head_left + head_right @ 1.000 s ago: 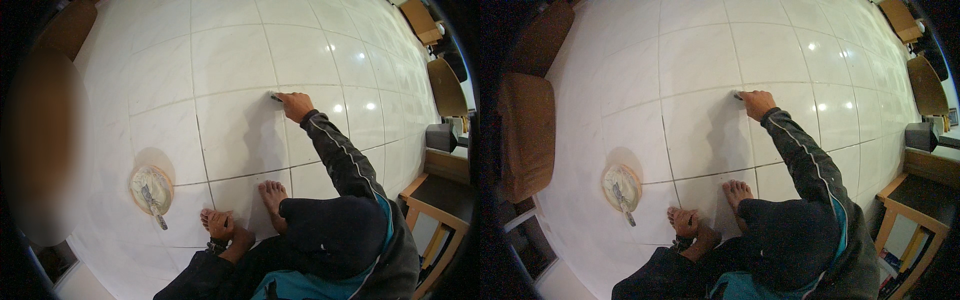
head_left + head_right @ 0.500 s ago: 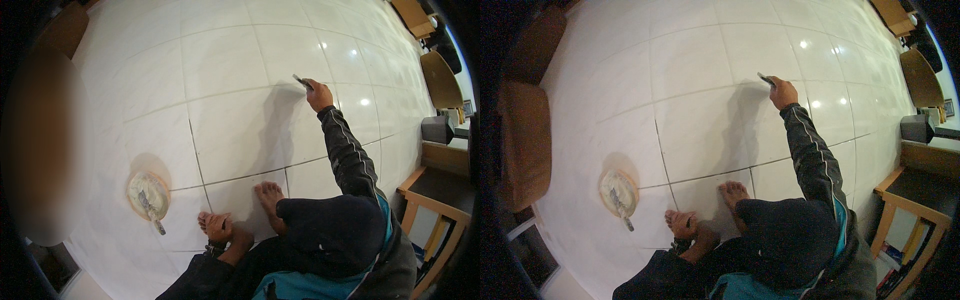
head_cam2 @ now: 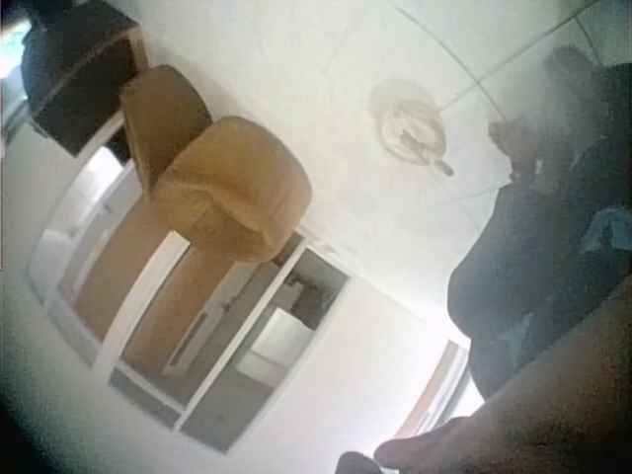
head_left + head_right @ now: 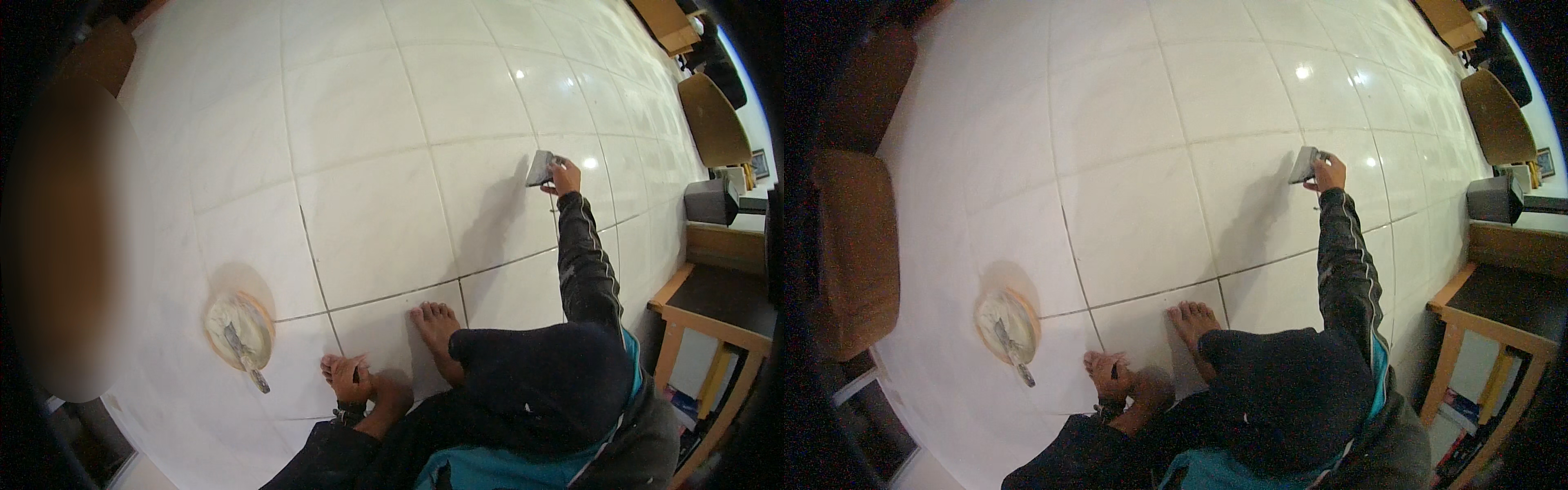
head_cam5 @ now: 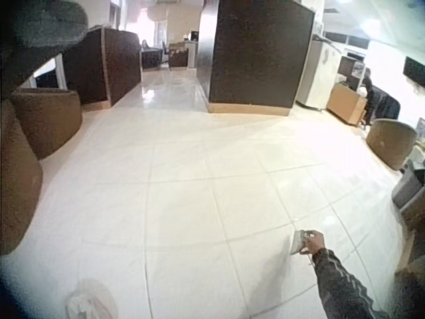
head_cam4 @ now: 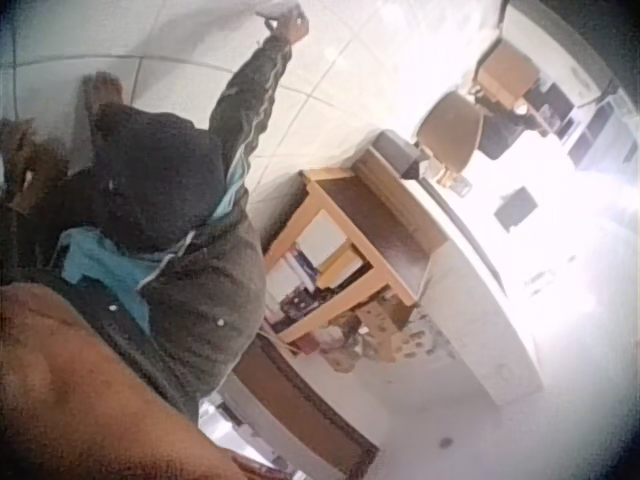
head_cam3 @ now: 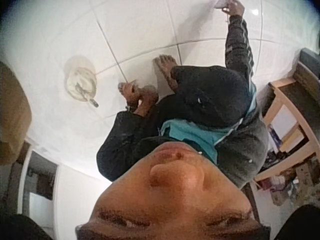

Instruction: The person applies white grout to the seams between floor tiles using a small metal scraper. They repeatedly scoop grout from a container and press it into the gaps, then wipe away excess material with a cloth.

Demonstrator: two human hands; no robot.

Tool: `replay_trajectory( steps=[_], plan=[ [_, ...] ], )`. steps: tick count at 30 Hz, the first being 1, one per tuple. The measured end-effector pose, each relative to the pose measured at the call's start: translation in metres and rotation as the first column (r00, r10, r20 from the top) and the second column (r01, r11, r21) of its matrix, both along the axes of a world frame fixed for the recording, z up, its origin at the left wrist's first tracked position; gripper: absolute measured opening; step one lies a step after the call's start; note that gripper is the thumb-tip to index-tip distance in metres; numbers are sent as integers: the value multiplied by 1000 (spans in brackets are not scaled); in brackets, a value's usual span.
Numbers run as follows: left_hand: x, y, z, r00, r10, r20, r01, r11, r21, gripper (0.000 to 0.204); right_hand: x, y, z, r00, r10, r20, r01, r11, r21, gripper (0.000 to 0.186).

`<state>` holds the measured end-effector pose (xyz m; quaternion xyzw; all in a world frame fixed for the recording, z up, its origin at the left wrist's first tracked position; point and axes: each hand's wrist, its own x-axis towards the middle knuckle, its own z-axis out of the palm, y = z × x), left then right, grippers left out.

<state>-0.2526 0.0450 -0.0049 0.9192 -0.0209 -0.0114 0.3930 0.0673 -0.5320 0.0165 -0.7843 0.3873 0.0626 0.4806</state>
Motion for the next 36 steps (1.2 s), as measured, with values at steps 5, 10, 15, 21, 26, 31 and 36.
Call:
replay_trajectory(
  steps=[5,10,15,21,26,31,36],
  plan=[
    [5,12,4,985,151,-81,-157,984,-84,15,-6,29,-2,999,15,49,-33,921,388,29],
    [11,11,12,947,293,-130,-309,943,-122,16,2,94,13,970,202,136,-239,896,374,27],
    [0,10,8,959,256,-119,-268,958,-103,16,11,153,30,903,385,191,-429,788,440,42],
    [-6,3,9,993,71,-90,-71,997,0,16,25,189,21,846,513,146,-514,709,483,37],
    [-7,4,8,993,7,-118,-7,1000,2,15,27,221,6,801,581,145,-552,621,557,34],
    [-11,10,-2,990,-31,-139,22,998,-66,18,32,256,-3,740,661,120,-595,562,575,28],
    [-14,16,-12,974,-45,-221,31,997,-64,22,48,294,0,715,695,73,-590,544,597,25]
  ],
)
